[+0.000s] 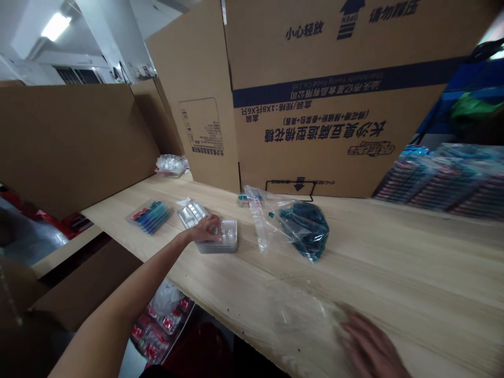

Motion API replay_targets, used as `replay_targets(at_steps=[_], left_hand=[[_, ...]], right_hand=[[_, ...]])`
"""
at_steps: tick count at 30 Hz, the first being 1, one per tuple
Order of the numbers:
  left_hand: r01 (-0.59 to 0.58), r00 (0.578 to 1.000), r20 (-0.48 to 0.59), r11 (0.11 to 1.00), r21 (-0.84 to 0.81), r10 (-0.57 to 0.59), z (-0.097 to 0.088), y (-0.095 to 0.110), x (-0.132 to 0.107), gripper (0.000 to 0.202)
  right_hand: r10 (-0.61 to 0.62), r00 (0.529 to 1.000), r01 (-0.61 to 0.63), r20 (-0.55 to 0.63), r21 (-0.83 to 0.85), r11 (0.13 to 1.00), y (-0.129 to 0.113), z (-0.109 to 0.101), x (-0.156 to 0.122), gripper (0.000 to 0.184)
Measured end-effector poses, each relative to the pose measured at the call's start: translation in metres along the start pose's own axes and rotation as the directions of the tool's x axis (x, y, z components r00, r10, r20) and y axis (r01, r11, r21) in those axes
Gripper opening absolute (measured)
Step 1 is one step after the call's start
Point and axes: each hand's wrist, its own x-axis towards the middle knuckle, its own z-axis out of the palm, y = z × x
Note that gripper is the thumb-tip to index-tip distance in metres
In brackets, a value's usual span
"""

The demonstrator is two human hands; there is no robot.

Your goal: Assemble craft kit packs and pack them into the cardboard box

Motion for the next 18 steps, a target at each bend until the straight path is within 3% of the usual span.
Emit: replay_targets(at_steps=[3, 5, 9, 12, 15, 18], left_hand=[[-0.004, 1.0, -0.001, 1.0, 0.02, 0.004, 0.001, 0.0, 0.001, 0.042], [-0.008, 1.0, -0.004, 0.999, 0.037, 0.008, 0.0, 0.001, 0.001, 0.041], [-0.019, 0.999, -0.03, 0.996, 0.083, 0.022, -0.003, 0.014, -0.001, 0.044], [-0.143, 0.989, -0.004, 0.959, 0.247, 0.148, -0.007, 0.035, -0.005, 0.03], [-0.246, 0.969, 0.098, 0.871, 0.424, 0.226, -0.007, 0.056, -0.009, 0.014], [-0.228, 0.973, 0.119, 0.879, 0.418, 0.196, -0.002, 0.062, -0.014, 0.021]], right_hand=[[-0.171, 0.984, 0.168, 0.057, 0.056, 0.984, -0.039, 0.014, 0.046, 0.027], [-0.161, 0.984, 0.156, 0.074, 0.065, 0.986, -0.039, 0.018, 0.053, 0.026], [-0.07, 0.997, 0.07, 0.031, -0.012, 0.997, 0.013, 0.004, 0.026, 0.033], [-0.026, 1.0, 0.026, -0.001, -0.097, 0.995, 0.052, -0.018, -0.003, 0.035], [0.021, 1.0, -0.022, -0.003, -0.155, 0.988, 0.069, -0.034, -0.021, 0.037], [0.072, 0.997, -0.069, 0.015, -0.18, 0.981, 0.07, -0.036, -0.025, 0.037]])
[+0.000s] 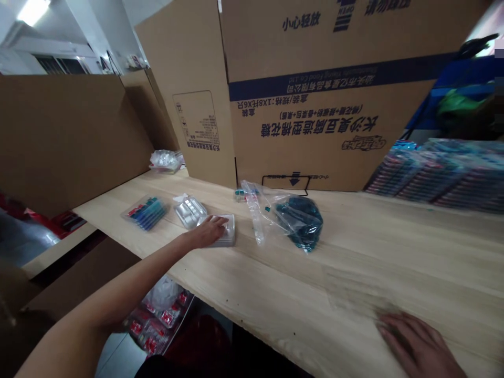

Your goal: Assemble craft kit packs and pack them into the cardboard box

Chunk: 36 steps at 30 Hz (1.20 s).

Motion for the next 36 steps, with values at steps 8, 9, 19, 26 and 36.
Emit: replay_targets(at_steps=[8, 9, 19, 26, 36], left_hand=[[0.104, 0.991, -0.033, 0.895, -0.434, -0.132, 0.008, -0.018, -0.004, 0.018], [0.131, 0.987, -0.029, 0.891, -0.434, -0.159, 0.008, -0.021, -0.002, 0.017], [0.283, 0.934, -0.089, 0.868, -0.408, -0.346, 0.016, 0.034, 0.009, 0.074], [0.398, 0.907, -0.022, 0.874, -0.278, -0.42, 0.008, 0.086, 0.005, 0.112], [0.375, 0.91, -0.092, 0.896, -0.237, -0.404, 0.013, 0.086, 0.004, 0.098]], right_hand=[[0.06, 0.998, -0.061, -0.029, -0.052, 0.997, -0.01, 0.007, 0.009, 0.036], [0.053, 0.998, -0.056, -0.042, -0.065, 0.996, -0.012, 0.006, 0.012, 0.036], [-0.07, 0.998, 0.063, 0.0, 0.437, 0.898, -0.132, 0.009, 0.13, 0.023], [-0.12, 0.96, 0.007, 0.251, 0.41, 0.912, -0.226, 0.051, 0.253, 0.039], [-0.078, 0.919, -0.022, 0.387, 0.247, 0.969, -0.233, 0.063, 0.257, 0.049]])
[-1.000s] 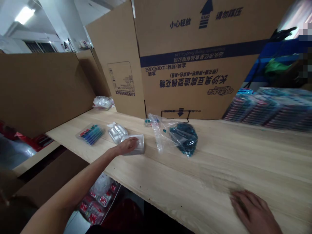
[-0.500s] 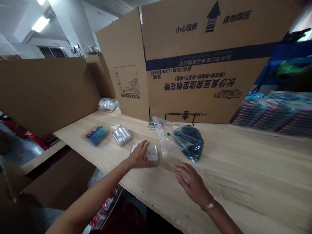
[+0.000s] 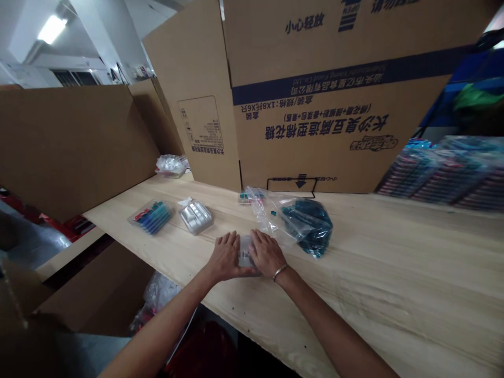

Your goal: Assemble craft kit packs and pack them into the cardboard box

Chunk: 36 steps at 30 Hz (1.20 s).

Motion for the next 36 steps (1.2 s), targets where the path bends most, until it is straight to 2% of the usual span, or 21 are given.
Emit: replay_targets(at_steps=[7, 15, 19, 21, 24, 27, 29, 31, 34, 36], left_hand=[[-0.003, 1.0, 0.02, 1.0, 0.01, 0.003, -0.002, 0.002, -0.002, 0.096], [-0.002, 1.0, -0.013, 1.0, -0.013, 0.002, -0.002, 0.003, -0.002, 0.087], [-0.011, 1.0, -0.008, 0.999, -0.036, 0.011, -0.005, 0.004, -0.002, 0.081], [0.008, 1.0, 0.007, 0.998, -0.062, -0.007, -0.007, 0.002, 0.0, 0.072], [0.097, 0.994, 0.066, 0.987, -0.131, -0.089, -0.01, -0.008, 0.015, 0.045], [0.209, 0.97, 0.16, 0.964, -0.167, -0.183, -0.01, -0.022, 0.039, 0.02], [0.218, 0.965, 0.186, 0.961, -0.173, -0.185, -0.009, -0.028, 0.052, 0.009], [0.169, 0.977, 0.158, 0.968, -0.186, -0.14, -0.009, -0.031, 0.058, 0.006], [0.08, 0.996, 0.043, 0.977, -0.199, -0.073, -0.012, -0.034, 0.057, 0.008], [0.06, 0.997, -0.044, 0.976, -0.21, -0.07, -0.02, -0.038, 0.053, 0.011]], right_hand=[[-0.029, 0.999, 0.03, 0.019, -0.042, 0.999, -0.003, -0.008, 0.002, 0.04], [-0.065, 0.998, 0.066, 0.013, -0.147, 0.987, -0.01, -0.012, 0.005, 0.03], [-0.085, 0.995, 0.093, 0.051, -0.191, 0.977, -0.013, -0.015, 0.005, 0.028], [-0.105, 0.992, 0.118, 0.075, -0.203, 0.972, -0.013, -0.016, 0.004, 0.028], [-0.107, 0.991, 0.118, 0.075, -0.168, 0.979, -0.008, -0.014, 0.008, 0.026], [-0.018, 0.995, 0.025, 0.095, -0.065, 0.998, -0.001, -0.013, 0.023, 0.026], [0.023, 0.991, -0.02, 0.131, -0.018, 1.0, 0.004, -0.014, 0.035, 0.026], [0.028, 0.991, -0.027, 0.128, -0.008, 1.0, 0.01, -0.018, 0.044, 0.025], [0.022, 1.0, -0.022, 0.022, -0.018, 1.0, 0.023, -0.029, 0.046, 0.025], [0.096, 0.995, -0.097, -0.019, -0.03, 0.995, 0.037, -0.036, 0.045, 0.028]])
